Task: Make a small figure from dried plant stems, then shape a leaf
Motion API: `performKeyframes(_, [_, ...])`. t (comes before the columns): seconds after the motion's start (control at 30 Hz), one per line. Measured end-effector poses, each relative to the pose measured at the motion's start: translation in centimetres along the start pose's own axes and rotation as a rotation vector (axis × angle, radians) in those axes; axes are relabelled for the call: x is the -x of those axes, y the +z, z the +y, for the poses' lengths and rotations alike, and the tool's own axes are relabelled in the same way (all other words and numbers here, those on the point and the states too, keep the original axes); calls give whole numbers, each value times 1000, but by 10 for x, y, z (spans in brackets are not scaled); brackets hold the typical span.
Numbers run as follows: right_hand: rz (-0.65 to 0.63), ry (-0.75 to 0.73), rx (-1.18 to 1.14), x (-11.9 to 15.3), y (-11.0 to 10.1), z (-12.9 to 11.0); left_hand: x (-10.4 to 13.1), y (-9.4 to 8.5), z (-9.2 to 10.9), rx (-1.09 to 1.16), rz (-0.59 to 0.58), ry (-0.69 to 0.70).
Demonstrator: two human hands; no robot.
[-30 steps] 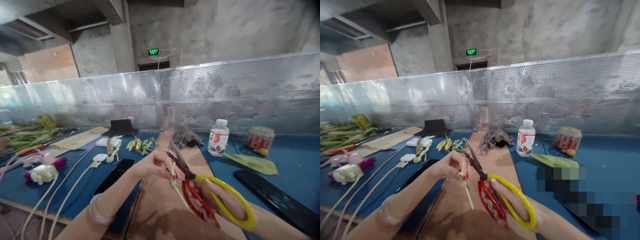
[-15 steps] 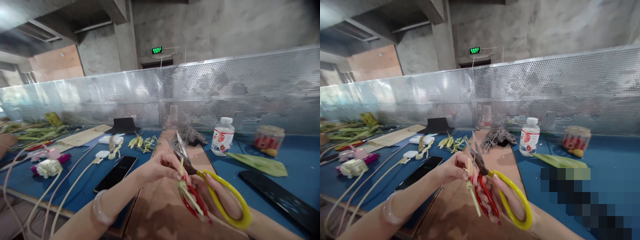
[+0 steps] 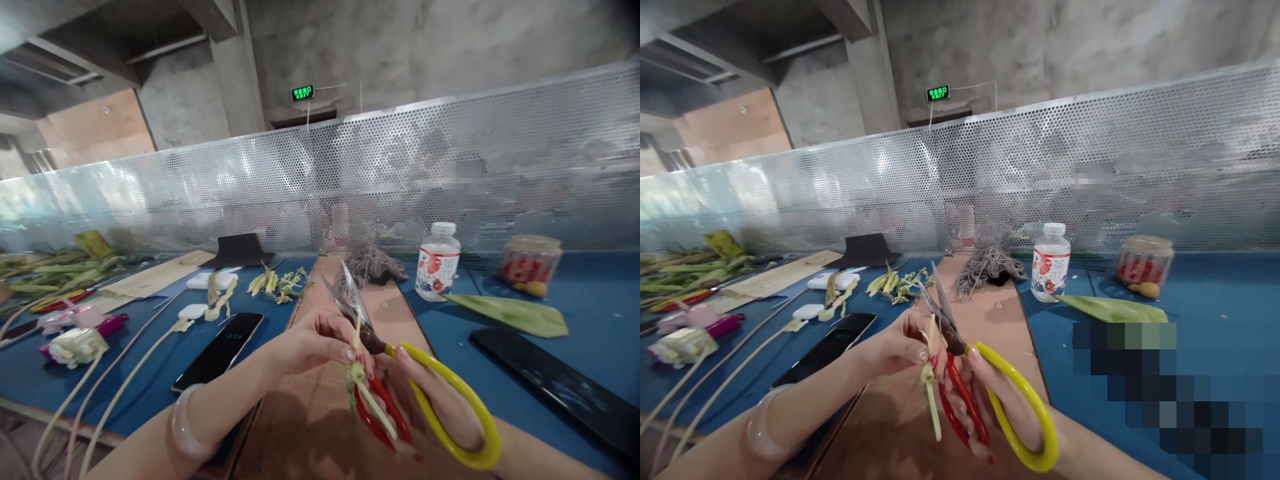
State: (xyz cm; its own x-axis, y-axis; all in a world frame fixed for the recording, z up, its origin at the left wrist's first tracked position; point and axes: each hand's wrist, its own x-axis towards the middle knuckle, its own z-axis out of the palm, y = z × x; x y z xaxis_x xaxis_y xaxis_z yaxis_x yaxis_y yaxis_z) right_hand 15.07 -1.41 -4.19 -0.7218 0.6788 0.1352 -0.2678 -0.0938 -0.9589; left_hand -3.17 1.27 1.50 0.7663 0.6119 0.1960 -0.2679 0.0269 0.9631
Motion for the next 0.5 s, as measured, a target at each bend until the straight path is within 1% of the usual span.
performKeyframes(0.1, [-18, 13, -75, 1, -1, 2, 0, 1, 0, -3, -8, 0])
performKeyframes(0.3, [-26, -47, -148, 0, -1, 4, 0, 2, 2, 13, 3, 0])
performKeyframes(0.5, [-68, -1, -143, 0, -3, 4, 2, 3, 1, 18, 0, -4])
